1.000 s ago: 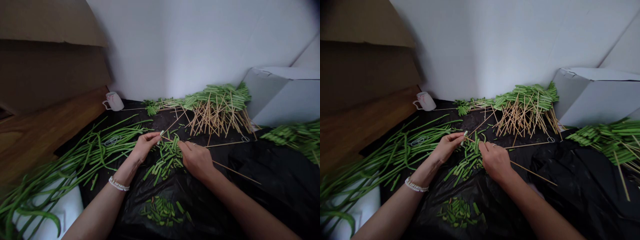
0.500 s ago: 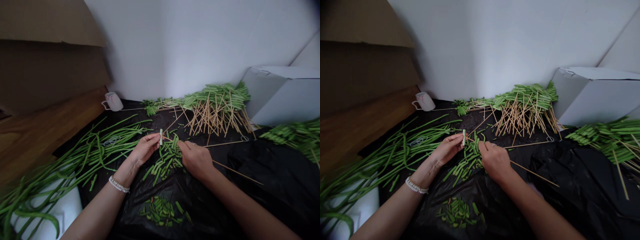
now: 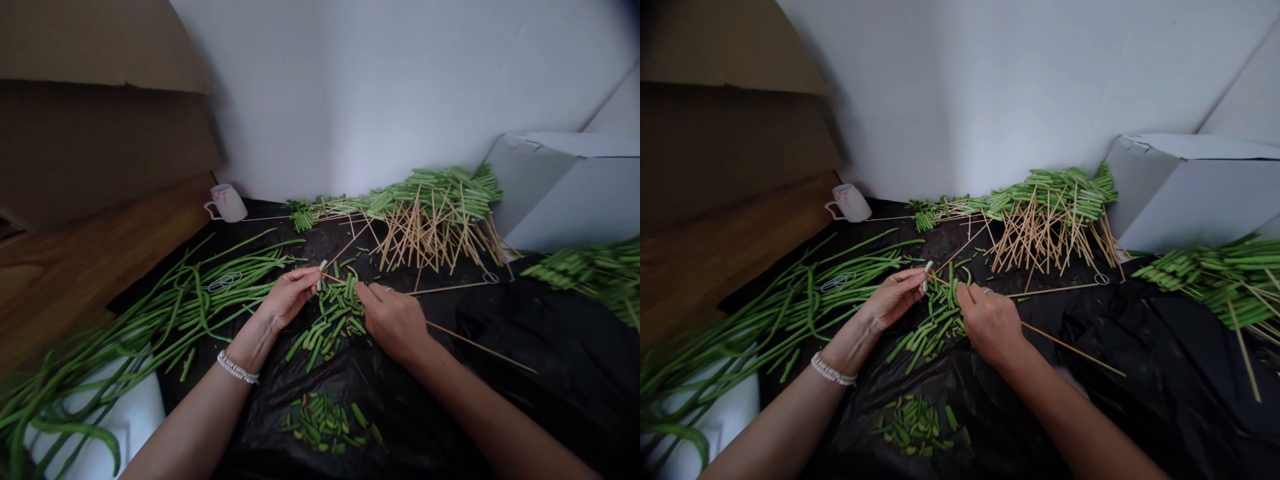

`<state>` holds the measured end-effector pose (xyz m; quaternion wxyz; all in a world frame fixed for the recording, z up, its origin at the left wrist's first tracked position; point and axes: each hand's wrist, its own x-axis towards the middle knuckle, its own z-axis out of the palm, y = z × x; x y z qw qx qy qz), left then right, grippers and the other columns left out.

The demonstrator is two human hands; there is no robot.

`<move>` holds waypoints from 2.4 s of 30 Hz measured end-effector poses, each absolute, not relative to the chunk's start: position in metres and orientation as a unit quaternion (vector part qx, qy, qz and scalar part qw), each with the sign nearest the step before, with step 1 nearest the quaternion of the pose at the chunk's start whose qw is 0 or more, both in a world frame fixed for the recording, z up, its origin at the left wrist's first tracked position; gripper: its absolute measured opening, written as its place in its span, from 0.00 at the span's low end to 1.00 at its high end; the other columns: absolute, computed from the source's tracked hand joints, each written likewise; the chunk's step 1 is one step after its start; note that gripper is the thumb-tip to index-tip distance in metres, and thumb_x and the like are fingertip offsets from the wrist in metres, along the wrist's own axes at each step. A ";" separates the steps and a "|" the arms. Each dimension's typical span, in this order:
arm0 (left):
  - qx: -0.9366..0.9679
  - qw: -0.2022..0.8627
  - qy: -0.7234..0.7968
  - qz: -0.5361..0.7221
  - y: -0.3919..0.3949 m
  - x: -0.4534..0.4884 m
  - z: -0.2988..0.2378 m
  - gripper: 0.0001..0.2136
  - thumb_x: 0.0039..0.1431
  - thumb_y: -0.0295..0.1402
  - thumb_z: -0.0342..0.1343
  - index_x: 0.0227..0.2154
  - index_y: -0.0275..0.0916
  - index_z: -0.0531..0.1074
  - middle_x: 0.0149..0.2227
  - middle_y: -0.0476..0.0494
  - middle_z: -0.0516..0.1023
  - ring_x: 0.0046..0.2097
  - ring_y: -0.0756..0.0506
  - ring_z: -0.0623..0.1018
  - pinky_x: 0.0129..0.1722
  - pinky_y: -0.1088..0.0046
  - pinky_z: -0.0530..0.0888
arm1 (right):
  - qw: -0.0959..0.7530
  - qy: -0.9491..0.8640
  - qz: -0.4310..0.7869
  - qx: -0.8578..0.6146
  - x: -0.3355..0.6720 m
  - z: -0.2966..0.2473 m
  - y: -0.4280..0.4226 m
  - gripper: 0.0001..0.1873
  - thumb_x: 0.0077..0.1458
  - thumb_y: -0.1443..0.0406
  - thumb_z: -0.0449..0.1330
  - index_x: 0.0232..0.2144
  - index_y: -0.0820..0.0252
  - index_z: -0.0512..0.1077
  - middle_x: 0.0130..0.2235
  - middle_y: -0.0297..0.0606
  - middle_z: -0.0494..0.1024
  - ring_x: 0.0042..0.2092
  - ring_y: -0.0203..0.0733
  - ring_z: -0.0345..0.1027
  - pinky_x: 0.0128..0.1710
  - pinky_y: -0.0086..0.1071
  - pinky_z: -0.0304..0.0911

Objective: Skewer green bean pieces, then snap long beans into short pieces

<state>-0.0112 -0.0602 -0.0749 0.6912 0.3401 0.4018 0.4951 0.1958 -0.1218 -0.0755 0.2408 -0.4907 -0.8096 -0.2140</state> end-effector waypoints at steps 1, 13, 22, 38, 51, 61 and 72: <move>0.346 0.687 0.405 0.494 -0.060 -0.012 -0.075 0.13 0.37 0.29 0.74 0.29 0.32 0.81 0.27 0.47 0.79 0.28 0.55 0.73 0.32 0.79 0.70 | 0.242 -0.811 -0.215 -0.487 0.196 -0.075 -0.122 0.15 0.54 0.75 0.52 0.39 0.62 0.75 0.27 0.35 0.73 0.27 0.37 0.62 0.27 0.33 0.46; 0.386 0.693 0.393 0.465 -0.063 -0.012 -0.072 0.12 0.41 0.33 0.73 0.30 0.34 0.81 0.28 0.48 0.77 0.28 0.55 0.72 0.31 0.80 0.69 | 0.230 -0.811 -0.152 -0.516 0.192 -0.073 -0.124 0.12 0.55 0.75 0.52 0.35 0.60 0.74 0.28 0.36 0.75 0.27 0.38 0.65 0.27 0.33 0.46; 0.363 0.719 0.379 0.455 -0.066 -0.008 -0.074 0.12 0.40 0.31 0.73 0.27 0.32 0.79 0.27 0.47 0.78 0.30 0.54 0.74 0.34 0.79 0.71 | 0.238 -0.810 -0.136 -0.519 0.191 -0.073 -0.126 0.12 0.56 0.75 0.52 0.34 0.61 0.74 0.28 0.35 0.75 0.27 0.38 0.66 0.27 0.33 0.47; 0.361 0.708 0.412 0.446 -0.068 -0.004 -0.072 0.13 0.36 0.31 0.75 0.26 0.32 0.80 0.27 0.47 0.80 0.32 0.53 0.76 0.38 0.80 0.72 | 0.204 -0.811 -0.102 -0.539 0.188 -0.076 -0.126 0.14 0.57 0.75 0.52 0.39 0.61 0.75 0.32 0.36 0.78 0.30 0.38 0.69 0.28 0.34 0.48; 0.475 0.643 0.419 0.430 -0.073 0.009 -0.075 0.12 0.41 0.38 0.72 0.26 0.36 0.81 0.25 0.48 0.78 0.28 0.53 0.73 0.33 0.77 0.69 | 0.230 -0.809 -0.148 -0.520 0.189 -0.074 -0.122 0.12 0.58 0.73 0.53 0.38 0.60 0.75 0.29 0.35 0.76 0.28 0.38 0.67 0.26 0.33 0.47; 0.761 0.132 0.533 0.345 -0.042 -0.031 -0.092 0.09 0.59 0.28 0.55 0.38 0.38 0.81 0.40 0.40 0.82 0.44 0.40 0.77 0.50 0.59 0.68 | 0.230 -0.788 -0.192 -0.538 0.200 -0.078 -0.114 0.12 0.57 0.73 0.53 0.38 0.61 0.75 0.28 0.36 0.75 0.27 0.38 0.64 0.26 0.32 0.45; 0.853 0.047 0.472 0.217 -0.040 -0.021 -0.096 0.13 0.59 0.26 0.51 0.40 0.42 0.79 0.50 0.40 0.77 0.53 0.38 0.69 0.52 0.57 0.64 | 0.202 -0.798 -0.157 -0.546 0.196 -0.079 -0.116 0.13 0.58 0.72 0.52 0.41 0.60 0.75 0.30 0.36 0.76 0.29 0.38 0.66 0.26 0.33 0.46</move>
